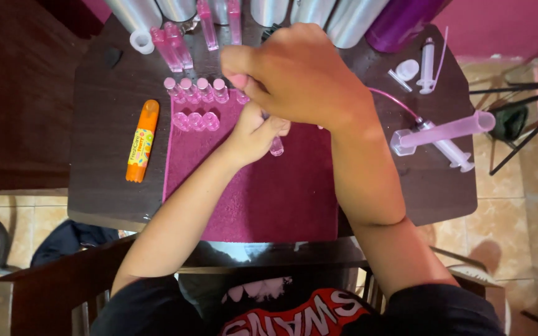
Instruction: Using a syringe to transfer perfume from large aluminum storage bottles into small sample vials.
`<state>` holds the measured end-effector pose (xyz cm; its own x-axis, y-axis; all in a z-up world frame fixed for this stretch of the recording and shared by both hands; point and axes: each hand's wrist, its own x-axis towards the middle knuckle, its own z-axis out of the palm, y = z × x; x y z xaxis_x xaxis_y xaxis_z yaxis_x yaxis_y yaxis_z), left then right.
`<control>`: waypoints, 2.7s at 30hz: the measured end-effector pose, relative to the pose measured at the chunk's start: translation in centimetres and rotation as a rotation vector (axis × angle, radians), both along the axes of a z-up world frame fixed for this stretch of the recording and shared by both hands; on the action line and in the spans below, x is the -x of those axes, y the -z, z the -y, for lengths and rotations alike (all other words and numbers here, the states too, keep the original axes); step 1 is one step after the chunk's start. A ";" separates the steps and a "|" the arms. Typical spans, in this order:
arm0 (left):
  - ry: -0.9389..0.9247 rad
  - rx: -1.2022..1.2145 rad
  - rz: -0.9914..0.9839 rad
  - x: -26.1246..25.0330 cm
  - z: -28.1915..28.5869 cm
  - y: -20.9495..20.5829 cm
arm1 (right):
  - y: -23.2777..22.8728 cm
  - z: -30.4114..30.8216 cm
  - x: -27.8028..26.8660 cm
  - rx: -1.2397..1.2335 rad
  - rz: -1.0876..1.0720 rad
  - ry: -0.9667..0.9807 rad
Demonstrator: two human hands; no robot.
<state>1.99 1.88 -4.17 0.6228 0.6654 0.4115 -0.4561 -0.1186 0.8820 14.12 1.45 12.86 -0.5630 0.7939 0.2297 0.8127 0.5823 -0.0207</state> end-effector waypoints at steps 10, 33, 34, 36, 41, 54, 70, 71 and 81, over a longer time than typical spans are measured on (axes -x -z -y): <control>0.026 0.116 0.027 0.2 -0.1 0.5 | 1.7 -0.4 -0.6 -0.229 -0.253 -0.066; -0.048 -0.060 -0.036 0.6 0.0 1.4 | 0.7 0.4 -0.3 -0.204 -0.239 -0.082; -0.047 -0.061 -0.036 0.6 0.0 1.3 | 0.7 0.4 -0.3 -0.205 -0.239 -0.081; -0.067 -0.071 -0.052 0.6 0.1 1.2 | 0.7 0.4 -0.3 -0.202 -0.248 -0.102; -0.083 -0.044 -0.040 0.5 0.1 2.0 | 0.5 0.3 -0.3 -0.140 -0.276 -0.114; -0.083 -0.087 -0.110 0.5 0.1 0.5 | 0.1 0.3 -0.5 -0.076 -0.216 -0.026; -0.034 -0.029 -0.067 0.4 0.3 -0.9 | -0.9 0.9 0.0 -0.007 -0.230 0.029; -0.007 -0.022 -0.038 0.4 0.4 -1.1 | -0.8 1.0 0.0 -0.018 -0.232 0.026; 0.003 -0.012 -0.031 0.3 0.6 -0.9 | -0.9 1.1 0.0 -0.005 -0.200 0.045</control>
